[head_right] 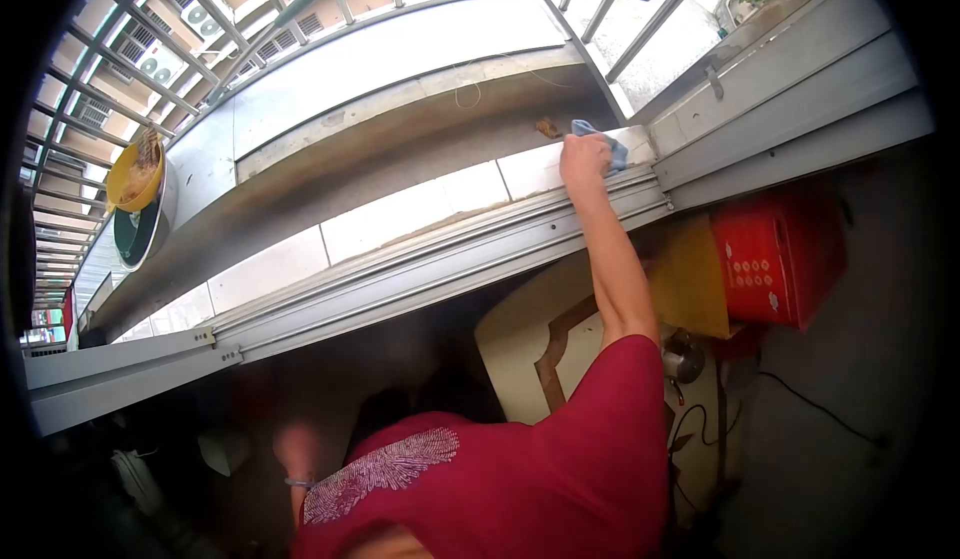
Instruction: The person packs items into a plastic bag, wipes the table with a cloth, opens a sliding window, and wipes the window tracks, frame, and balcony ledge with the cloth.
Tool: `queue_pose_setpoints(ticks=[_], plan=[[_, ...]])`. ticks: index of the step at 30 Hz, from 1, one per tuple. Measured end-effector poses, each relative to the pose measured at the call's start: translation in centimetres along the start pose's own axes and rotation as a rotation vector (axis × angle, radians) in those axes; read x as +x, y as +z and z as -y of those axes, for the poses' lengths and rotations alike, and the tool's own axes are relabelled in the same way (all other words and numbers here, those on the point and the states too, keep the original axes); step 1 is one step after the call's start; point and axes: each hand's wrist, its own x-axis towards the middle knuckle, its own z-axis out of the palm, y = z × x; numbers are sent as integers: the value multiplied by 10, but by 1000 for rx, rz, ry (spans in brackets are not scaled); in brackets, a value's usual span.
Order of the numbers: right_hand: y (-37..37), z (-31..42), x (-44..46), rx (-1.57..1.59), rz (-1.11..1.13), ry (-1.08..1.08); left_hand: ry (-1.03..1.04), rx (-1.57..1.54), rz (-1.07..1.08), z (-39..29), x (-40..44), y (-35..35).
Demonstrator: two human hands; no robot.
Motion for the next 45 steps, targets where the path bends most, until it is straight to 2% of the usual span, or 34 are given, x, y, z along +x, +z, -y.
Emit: queue_pose_setpoints(ticks=[3,4,5,6,7,9,11,12,14,16,17,18,19,20,22,23,27,29,31,33,34,36,38,40,42,43,44,45], plan=[[-35,128,-87,241,-45,-512,-56,-118,99,12,8,6],[-48,172,-107,384,-20,-656,-80,-257,142,17,19,9],[-42,216,-118,676,-27,-710,-105,-395,182,17,26,14],[-54,246,-117,846,55,-696,-33,-299,216,-33,27,20],[-60,263,-109,947,-62,-658,-20,-308,186,-57,32,27],[-90,238,-75,1052,-331,-535,-10,-330,100,-79,34,28],[-96,176,-29,892,-521,-434,9,-323,142,-57,34,20],[-88,138,-4,713,-576,-364,13,-310,166,-44,30,17],[-65,52,36,313,-538,-215,-32,-272,192,-16,24,10],[-34,-28,59,84,-498,-109,-37,-262,72,-15,11,12],[-15,-63,67,20,-384,-9,-42,-254,16,-14,4,12],[10,-91,68,106,-285,86,-91,-275,-3,-2,2,10],[25,-107,63,190,-186,185,-107,-281,-7,3,2,9],[26,-99,56,112,-130,175,-124,-284,-8,6,2,8],[15,-52,38,-42,-23,156,-145,-292,27,8,3,8],[9,-27,20,72,-64,69,-157,-284,71,6,2,3],[-42,137,-92,312,-12,-472,-105,-228,192,-1,21,20],[-49,210,-116,660,-23,-607,-61,-176,256,-43,31,30],[-45,256,-93,1078,22,-636,-28,-172,295,-78,39,33],[-83,225,-58,1166,-176,-452,-32,-213,252,-75,38,26],[-85,201,-32,1085,-298,-371,-24,-239,239,-61,39,21],[-83,124,13,814,-477,-304,-57,-245,209,-37,34,13],[-52,37,55,462,-512,-167,-140,-236,174,-30,23,6],[-29,-34,66,165,-423,36,-200,-223,107,-29,2,-4],[8,-91,71,13,-112,95,-292,-268,34,-17,-7,-12],[30,-102,66,71,-31,111,-340,-292,-21,-11,-13,-18],[55,-103,62,-31,-78,185,-331,-296,-21,-5,-18,-23],[69,-94,60,-140,-127,154,-318,-295,-25,-3,-18,-32]])
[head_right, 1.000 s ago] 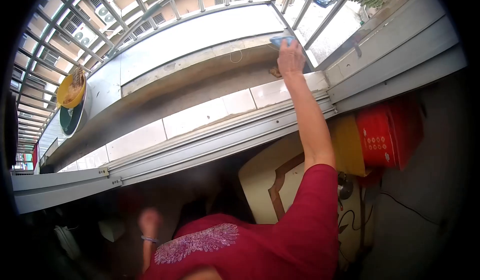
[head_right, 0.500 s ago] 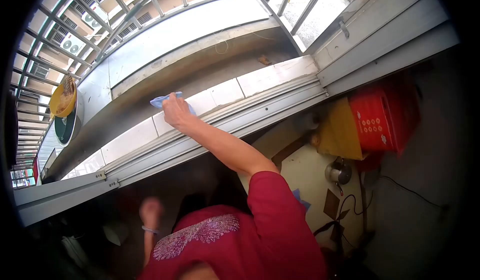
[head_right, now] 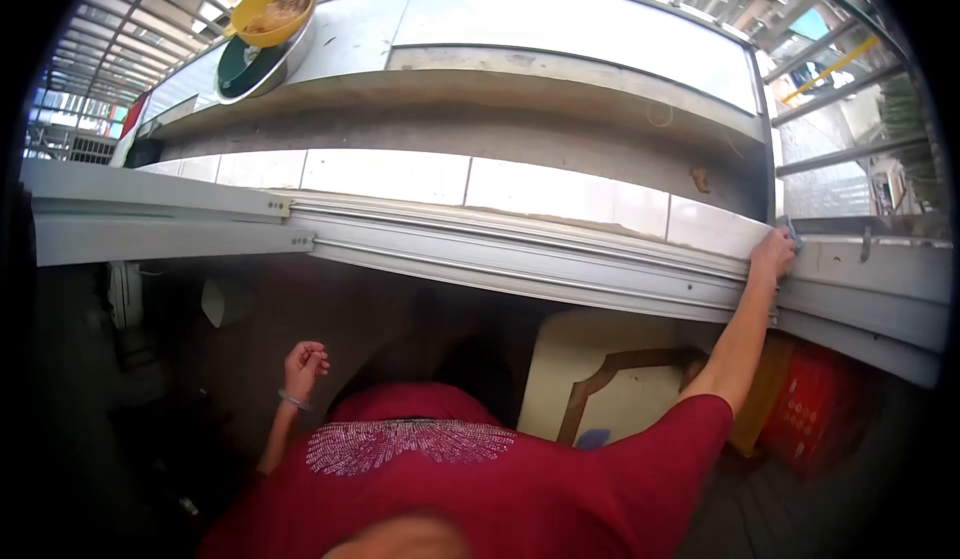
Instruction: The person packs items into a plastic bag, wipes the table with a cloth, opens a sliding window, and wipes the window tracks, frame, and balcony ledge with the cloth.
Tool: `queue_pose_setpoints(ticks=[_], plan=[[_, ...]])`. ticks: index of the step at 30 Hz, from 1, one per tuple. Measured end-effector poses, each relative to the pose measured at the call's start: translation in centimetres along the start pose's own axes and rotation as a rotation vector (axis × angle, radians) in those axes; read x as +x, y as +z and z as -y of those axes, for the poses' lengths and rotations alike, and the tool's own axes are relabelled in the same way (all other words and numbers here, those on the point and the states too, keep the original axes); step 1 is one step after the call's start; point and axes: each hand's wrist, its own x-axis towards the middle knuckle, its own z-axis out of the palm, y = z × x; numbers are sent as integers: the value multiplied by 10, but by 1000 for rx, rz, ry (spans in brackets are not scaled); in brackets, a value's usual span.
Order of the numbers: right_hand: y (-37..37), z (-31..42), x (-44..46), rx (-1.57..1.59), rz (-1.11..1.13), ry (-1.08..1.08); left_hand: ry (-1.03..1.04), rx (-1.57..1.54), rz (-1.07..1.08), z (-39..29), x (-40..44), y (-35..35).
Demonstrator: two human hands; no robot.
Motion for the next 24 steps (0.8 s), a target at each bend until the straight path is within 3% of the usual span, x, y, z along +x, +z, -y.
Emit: queue_pose_setpoints(ticks=[3,7,14,16,18,19,20,21,22,24], plan=[[-32,28,-20,19,116,-45,-17,-69,-109,-11,2,-21],[-77,83,-62,128,201,-265,29,-276,-372,-20,26,-88],[-205,300,-228,502,70,-849,138,-580,-900,-77,89,-307],[-219,367,-259,707,56,-1001,208,-596,-933,-104,108,-366],[-241,409,-279,1537,922,-657,275,-630,-958,-128,133,-425],[-259,420,-292,1838,849,-475,339,-645,-931,-140,146,-451],[-280,433,-307,2075,636,-266,389,-654,-900,-151,161,-482],[-256,437,-287,2206,579,-196,435,-664,-874,-155,178,-515],[-312,428,-314,2324,540,80,480,-666,-833,-160,200,-550],[-277,398,-292,2479,582,94,534,-640,-792,-184,227,-580]])
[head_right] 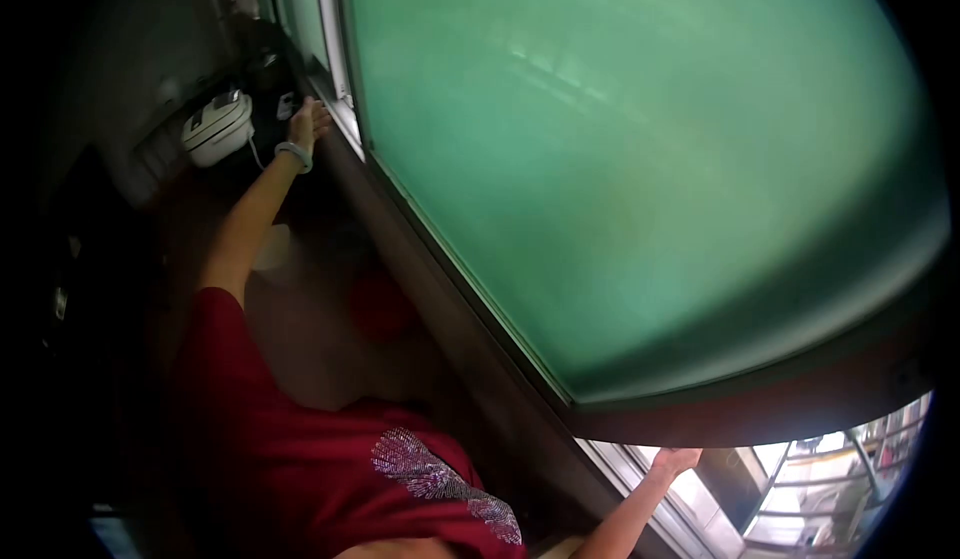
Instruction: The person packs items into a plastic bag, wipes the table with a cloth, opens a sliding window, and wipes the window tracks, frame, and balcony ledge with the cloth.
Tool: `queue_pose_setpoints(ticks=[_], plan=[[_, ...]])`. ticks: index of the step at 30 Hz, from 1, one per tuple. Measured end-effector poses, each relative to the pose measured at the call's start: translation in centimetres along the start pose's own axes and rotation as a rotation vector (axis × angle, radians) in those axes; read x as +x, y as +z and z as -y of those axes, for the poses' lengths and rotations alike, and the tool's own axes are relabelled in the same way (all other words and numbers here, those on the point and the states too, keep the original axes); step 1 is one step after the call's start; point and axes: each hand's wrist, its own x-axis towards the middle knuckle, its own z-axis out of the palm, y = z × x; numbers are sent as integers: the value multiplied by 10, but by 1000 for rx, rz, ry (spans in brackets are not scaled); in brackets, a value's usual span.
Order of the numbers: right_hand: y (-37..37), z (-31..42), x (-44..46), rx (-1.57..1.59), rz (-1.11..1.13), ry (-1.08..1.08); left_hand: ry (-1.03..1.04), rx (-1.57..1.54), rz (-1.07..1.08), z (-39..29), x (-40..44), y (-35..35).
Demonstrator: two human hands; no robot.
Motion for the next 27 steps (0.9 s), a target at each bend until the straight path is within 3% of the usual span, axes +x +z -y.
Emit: queue_pose_setpoints(ticks=[1,3,6,7,8,11,13,15,20,22,27], plan=[[-13,8,-13,-118,-31,-90,-21,-21,15,0,28,4],[-18,27,-52,-30,-180,-131,2,-67,75,8,104,6],[-22,40,-137,102,-293,-134,-81,-363,420,31,237,-22],[-51,35,-147,169,-351,-134,-201,-225,191,-25,167,13],[-66,35,-182,124,-503,-217,-231,-271,210,-30,197,25],[-101,30,-251,212,-623,-336,-322,-357,197,-53,213,29],[-137,18,-294,276,-651,-344,-122,-120,89,-53,249,26],[-163,6,-348,309,-737,-297,-64,-74,-58,-47,295,19],[-257,-62,-464,386,-1308,-301,-24,-47,-70,-46,264,33],[-266,-79,-500,272,-1570,-339,-16,-33,-73,-46,258,39],[-277,-98,-540,62,-1799,-285,11,-35,-71,-47,256,48]])
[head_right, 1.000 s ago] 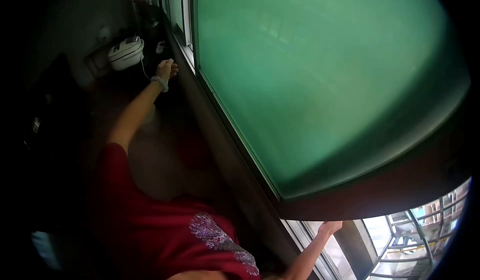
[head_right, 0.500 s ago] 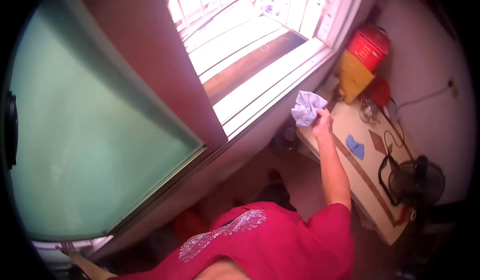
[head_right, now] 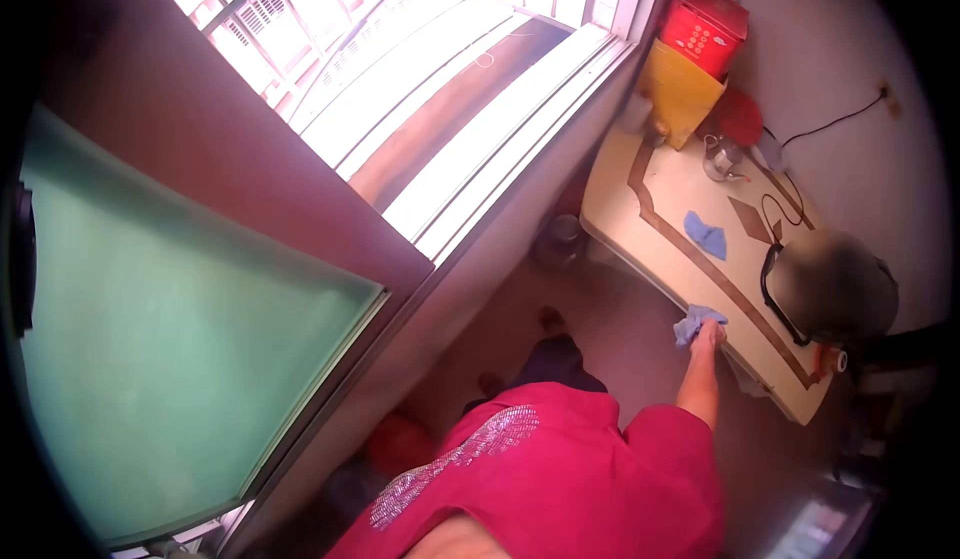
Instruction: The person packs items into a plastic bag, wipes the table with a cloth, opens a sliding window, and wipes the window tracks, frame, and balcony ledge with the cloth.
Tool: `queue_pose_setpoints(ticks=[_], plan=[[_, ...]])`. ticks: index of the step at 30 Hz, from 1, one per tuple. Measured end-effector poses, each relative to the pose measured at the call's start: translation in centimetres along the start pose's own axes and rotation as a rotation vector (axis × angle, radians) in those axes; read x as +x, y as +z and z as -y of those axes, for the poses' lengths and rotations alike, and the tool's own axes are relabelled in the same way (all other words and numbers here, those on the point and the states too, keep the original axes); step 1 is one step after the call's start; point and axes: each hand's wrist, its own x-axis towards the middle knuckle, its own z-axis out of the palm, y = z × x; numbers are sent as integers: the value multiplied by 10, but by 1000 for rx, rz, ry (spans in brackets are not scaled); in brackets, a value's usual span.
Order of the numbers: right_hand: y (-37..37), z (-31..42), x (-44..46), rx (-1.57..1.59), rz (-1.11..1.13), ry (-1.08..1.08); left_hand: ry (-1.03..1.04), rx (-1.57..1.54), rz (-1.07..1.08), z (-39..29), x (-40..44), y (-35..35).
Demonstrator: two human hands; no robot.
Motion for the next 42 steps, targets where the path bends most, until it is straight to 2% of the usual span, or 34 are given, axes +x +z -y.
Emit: queue_pose_setpoints(ticks=[3,7,10,13,14,17,20,22,24,25,26,27,28,29,30,31,32,33,34,35,36,39,42], plan=[[9,8,2,-77,33,-28,-7,9,0,4,-3,-1],[61,29,-2,-93,199,-68,-8,-7,10,7,-9,-1],[108,49,-37,-201,217,-102,-5,-31,24,8,-11,-11],[132,30,-44,-231,363,-104,-33,-92,77,22,0,-23],[140,12,-37,-286,404,-113,-59,-108,115,38,5,-23],[163,-40,-46,-151,469,-139,-131,-166,207,100,8,-26],[184,-85,-41,-217,493,-200,-236,-185,344,210,-21,-21],[192,-104,-41,-246,493,-231,-268,-180,416,260,-51,-18],[196,-124,-33,-286,488,-272,-288,-170,677,336,-9,-30],[196,-133,-27,-369,479,-348,-294,-167,806,347,-24,-26],[197,-143,-19,-451,465,-436,-312,-181,683,372,-46,-22],[202,-155,-10,-528,450,-530,-242,-83,718,394,-88,-17],[201,-156,-26,-560,437,-524,-155,22,750,392,-115,-15],[198,-159,-37,-594,425,-520,-239,-104,693,417,-121,-18],[201,-185,-8,-664,403,-573,-315,-233,629,442,-127,-21],[199,-197,-6,-674,443,-540,-316,-183,552,448,-150,-13],[199,-220,3,-780,442,-658,-268,-228,589,441,-169,-9],[195,-210,-25,-694,523,-539,-218,-256,637,444,-179,-4],[196,-221,-16,-686,611,-494,-170,-290,683,440,-193,2],[192,-231,-12,-740,603,-502,-113,-324,733,429,-204,8],[187,-221,-38,-713,670,-438,-101,-340,751,435,-213,16],[180,-234,-33,-678,740,-329,-18,-330,821,482,-234,43],[172,-237,-28,-741,671,-374,308,-281,972,572,-233,68]])
